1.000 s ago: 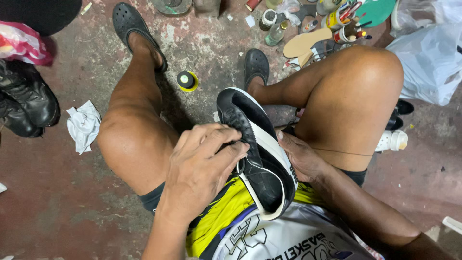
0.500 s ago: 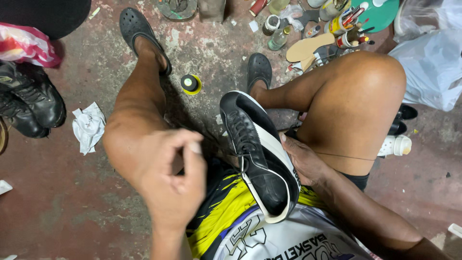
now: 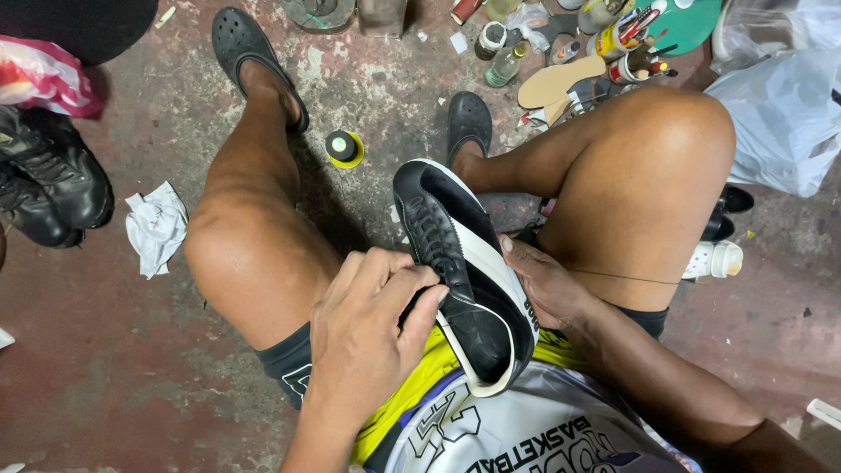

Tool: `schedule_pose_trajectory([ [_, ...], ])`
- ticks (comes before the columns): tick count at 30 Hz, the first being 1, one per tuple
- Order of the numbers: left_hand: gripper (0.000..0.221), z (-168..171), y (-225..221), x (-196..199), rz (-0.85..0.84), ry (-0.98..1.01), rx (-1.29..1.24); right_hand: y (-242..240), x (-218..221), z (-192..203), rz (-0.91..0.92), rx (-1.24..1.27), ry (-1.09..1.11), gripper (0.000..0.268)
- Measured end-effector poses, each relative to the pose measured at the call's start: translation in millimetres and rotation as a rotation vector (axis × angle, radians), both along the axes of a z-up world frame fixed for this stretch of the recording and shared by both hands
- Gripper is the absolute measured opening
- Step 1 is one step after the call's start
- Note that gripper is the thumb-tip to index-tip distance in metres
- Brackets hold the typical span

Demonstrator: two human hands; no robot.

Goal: The person is sewing the sole of a black and white shoe by hand using a needle and thread, pulling the thread through several points along the seam.

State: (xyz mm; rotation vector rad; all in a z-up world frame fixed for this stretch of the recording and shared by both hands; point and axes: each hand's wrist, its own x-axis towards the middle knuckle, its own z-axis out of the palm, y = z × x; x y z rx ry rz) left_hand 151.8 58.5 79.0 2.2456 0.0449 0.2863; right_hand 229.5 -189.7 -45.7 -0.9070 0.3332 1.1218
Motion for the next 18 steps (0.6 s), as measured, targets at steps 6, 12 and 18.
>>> schedule_pose_trajectory([
  [6, 0.024, 4.5, -1.0, 4.0, -0.039, 0.144, 0.019, 3.7, -2.8, 1.5, -0.003, 0.025, -0.069, 0.062],
  [12, 0.03, -2.5, -14.2, 4.9, 0.007, 0.112, 0.096, 5.7, -0.7, 3.6, -0.01, 0.022, -0.121, 0.065],
  [18, 0.016, -2.7, -12.1, 7.4, -0.054, 0.161, 0.061, 4.2, -2.1, 3.6, -0.015, 0.02, -0.201, 0.063],
])
